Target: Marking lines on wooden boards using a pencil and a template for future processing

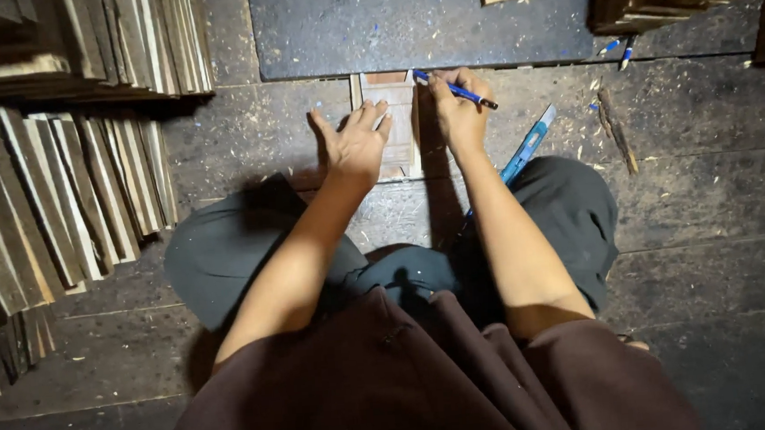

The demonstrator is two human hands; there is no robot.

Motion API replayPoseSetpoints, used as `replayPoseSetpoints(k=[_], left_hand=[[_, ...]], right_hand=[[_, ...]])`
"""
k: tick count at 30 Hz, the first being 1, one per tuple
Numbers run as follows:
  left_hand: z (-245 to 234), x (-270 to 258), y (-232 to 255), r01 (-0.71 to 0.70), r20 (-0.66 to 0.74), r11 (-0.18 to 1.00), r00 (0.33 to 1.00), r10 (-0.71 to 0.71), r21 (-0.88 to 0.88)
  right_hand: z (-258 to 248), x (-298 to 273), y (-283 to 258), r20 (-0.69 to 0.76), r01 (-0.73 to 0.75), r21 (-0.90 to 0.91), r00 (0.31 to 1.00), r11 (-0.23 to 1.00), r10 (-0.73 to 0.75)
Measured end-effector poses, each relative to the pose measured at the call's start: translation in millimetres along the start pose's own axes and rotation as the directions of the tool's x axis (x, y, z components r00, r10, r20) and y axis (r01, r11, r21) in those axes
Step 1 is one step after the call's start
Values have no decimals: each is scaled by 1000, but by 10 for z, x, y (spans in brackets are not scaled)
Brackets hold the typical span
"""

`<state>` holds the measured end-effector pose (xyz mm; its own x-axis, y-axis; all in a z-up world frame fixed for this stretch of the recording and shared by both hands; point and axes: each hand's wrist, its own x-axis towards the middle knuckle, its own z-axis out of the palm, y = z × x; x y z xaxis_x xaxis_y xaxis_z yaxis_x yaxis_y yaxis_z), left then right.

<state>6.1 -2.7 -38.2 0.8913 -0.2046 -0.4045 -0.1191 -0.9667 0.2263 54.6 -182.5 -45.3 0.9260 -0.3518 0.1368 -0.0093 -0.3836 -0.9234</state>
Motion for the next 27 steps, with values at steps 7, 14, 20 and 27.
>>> replayPoseSetpoints(k=[7, 14, 20, 27], left_hand=[[349, 207, -192, -40, -14, 997, 999, 41, 61], [-205, -11, -10, -140, -83, 987, 986, 147, 84], [-155, 548, -234, -327, -177, 934, 920, 349, 142], [-875, 983, 57, -396, -80, 890, 903, 422, 225]], right_hand=[[-540, -996, -170, 76, -172, -331, 975, 928, 208], [-744, -1617, -370, 225, -110, -310, 957, 944, 185], [-486, -1450, -972, 463, 413, -100, 825, 905, -325], [17, -1366, -628, 611, 702, -317, 665, 638, -429]])
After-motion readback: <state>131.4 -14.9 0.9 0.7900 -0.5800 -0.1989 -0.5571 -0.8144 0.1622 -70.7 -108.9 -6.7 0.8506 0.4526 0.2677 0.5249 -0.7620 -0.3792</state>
